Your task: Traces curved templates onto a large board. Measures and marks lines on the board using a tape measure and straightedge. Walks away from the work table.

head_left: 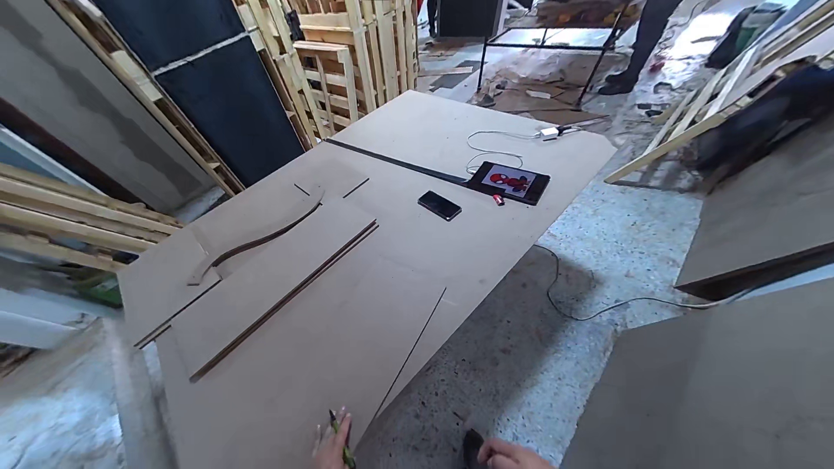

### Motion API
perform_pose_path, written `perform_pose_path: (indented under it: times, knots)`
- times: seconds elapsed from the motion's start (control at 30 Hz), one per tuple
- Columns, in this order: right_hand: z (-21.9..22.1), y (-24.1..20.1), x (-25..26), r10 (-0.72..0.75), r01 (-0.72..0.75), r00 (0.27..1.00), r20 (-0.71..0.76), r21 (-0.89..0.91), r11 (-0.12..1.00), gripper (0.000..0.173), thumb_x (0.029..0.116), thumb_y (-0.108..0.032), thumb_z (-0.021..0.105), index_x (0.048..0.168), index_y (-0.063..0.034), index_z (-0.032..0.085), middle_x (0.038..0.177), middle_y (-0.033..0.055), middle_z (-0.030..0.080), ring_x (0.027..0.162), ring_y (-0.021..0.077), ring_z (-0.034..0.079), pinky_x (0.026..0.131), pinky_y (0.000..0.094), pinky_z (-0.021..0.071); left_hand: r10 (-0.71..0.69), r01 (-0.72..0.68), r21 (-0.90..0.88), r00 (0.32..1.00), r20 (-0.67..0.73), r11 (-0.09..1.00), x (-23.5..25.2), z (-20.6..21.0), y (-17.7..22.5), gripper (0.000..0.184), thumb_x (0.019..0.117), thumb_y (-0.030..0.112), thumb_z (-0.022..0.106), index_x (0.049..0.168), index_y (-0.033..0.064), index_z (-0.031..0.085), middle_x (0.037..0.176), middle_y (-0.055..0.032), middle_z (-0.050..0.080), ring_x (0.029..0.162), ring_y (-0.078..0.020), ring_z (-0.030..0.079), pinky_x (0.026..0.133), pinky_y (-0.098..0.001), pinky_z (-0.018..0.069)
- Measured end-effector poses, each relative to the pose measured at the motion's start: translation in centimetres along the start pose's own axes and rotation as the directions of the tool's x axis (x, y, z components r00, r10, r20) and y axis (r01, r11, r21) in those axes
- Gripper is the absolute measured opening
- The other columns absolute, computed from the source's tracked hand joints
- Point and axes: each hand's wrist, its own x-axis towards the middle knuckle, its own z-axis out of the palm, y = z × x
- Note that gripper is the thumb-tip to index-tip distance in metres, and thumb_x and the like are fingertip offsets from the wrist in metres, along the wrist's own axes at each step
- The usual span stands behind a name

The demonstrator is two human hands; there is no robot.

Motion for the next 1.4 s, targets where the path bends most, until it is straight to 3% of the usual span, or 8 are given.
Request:
perform_pose_path:
  times: [0.1,0.2,0.33,0.47,0.9,1.0,1.3,1.4]
  knots:
    - [-2.8,-0.7,0.7,-0.004,0.007,0.997,-0.076,0.038,0.999,0.038,0.1011,-0.035,0.046,0.133,-0.0216,0.063,0.106,0.0090,0.071,0.090,0.0235,0.068,0.080,0.0510,0.0550,-0.098,0.108,-0.089,0.989,0.111,0.990,-0.3,-3.4,-3.0,0.082,0.0860,0.028,0.082,0.157,0.0140,0.044,0.165,-0.0065,0.038,0.153,-0.0261,0.034,0.128,-0.0551,0.0171]
    - [-3.8,-4.8,2.9,-0.084,0.081,0.993,-0.082,-0.036,0.996,0.055,0.0964,-0.039,0.054,0.150,-0.0293,0.049,0.110,0.0110,0.071,0.091,0.0262,0.070,0.082,0.0538,0.0567,-0.221,0.247,-0.157,0.961,0.169,0.956,1.6,-7.3,-0.3,0.072,0.0893,0.049,0.076,0.147,0.0111,0.055,0.142,-0.0116,0.063,0.131,-0.0269,0.061,0.112,-0.0511,0.0473]
    - [-2.0,-11.9,6.3,-0.249,0.246,0.968,-0.027,-0.089,0.965,0.077,0.0996,-0.068,0.046,0.161,-0.0234,0.034,0.103,0.0136,0.070,0.083,0.0284,0.070,0.079,0.0545,0.0594,-0.007,0.043,-0.646,0.998,0.058,0.762,4.5,-8.1,8.9,0.037,0.0956,0.025,0.073,0.125,0.0042,0.068,0.109,-0.0058,0.076,0.100,-0.0156,0.074,0.092,-0.0378,0.0620]
    - [-0.9,-16.5,9.4,-0.286,0.277,0.956,-0.062,-0.117,0.954,0.082,0.1000,-0.074,0.035,0.162,-0.0200,0.031,0.101,0.0140,0.072,0.089,0.0302,0.072,0.085,0.0557,0.0578,0.147,-0.086,-0.870,0.989,-0.017,0.485,8.4,-8.3,12.8,0.030,0.0929,0.008,0.070,0.122,0.0003,0.068,0.109,-0.0085,0.074,0.098,-0.0171,0.072,0.089,-0.0369,0.0614]
    - [-6.1,-18.3,14.1,-0.200,0.188,0.977,-0.068,-0.156,0.970,0.066,0.1057,-0.067,0.024,0.146,-0.0216,0.051,0.104,0.0103,0.072,0.099,0.0276,0.072,0.089,0.0553,0.0565,0.277,0.175,-0.907,0.915,0.293,0.383,16.8,-10.6,11.8,0.044,0.0837,0.006,0.083,0.123,0.0038,0.062,0.106,-0.0066,0.071,0.091,-0.0164,0.069,0.081,-0.0343,0.0607]
    - [-11.6,-16.3,15.2,-0.103,0.088,0.994,-0.044,-0.267,0.960,0.066,0.1020,-0.071,0.035,0.127,-0.0171,0.064,0.105,0.0100,0.073,0.100,0.0284,0.071,0.091,0.0573,0.0553,0.113,0.169,-0.864,0.962,0.250,0.474,20.4,-10.3,11.9,0.032,0.0873,0.009,0.077,0.117,0.0056,0.065,0.088,-0.0029,0.065,0.070,-0.0129,0.061,0.062,-0.0297,0.0535]
    - [-23.4,-14.9,21.1,0.048,-0.069,0.997,-0.057,-0.474,0.878,0.032,0.1067,-0.036,0.045,0.114,-0.0162,0.069,0.100,0.0101,0.071,0.099,0.0286,0.069,0.086,0.0548,0.0538,-0.278,0.291,-0.426,0.956,0.095,0.857,33.6,-6.1,16.1,0.029,0.0976,0.017,0.068,0.125,0.0088,0.064,0.109,-0.0079,0.072,0.095,-0.0197,0.071,0.088,-0.0428,0.0598]
    - [-23.1,-16.2,22.3,0.150,-0.205,0.977,-0.153,-0.476,0.855,0.046,0.1059,-0.050,0.042,0.104,-0.0147,0.070,0.098,0.0109,0.071,0.099,0.0302,0.069,0.084,0.0552,0.0540,-0.307,0.308,-0.398,0.949,0.068,0.864,34.4,-5.5,17.1,0.030,0.0977,0.019,0.069,0.126,0.0085,0.064,0.112,-0.0083,0.072,0.099,-0.0206,0.071,0.091,-0.0439,0.0591]
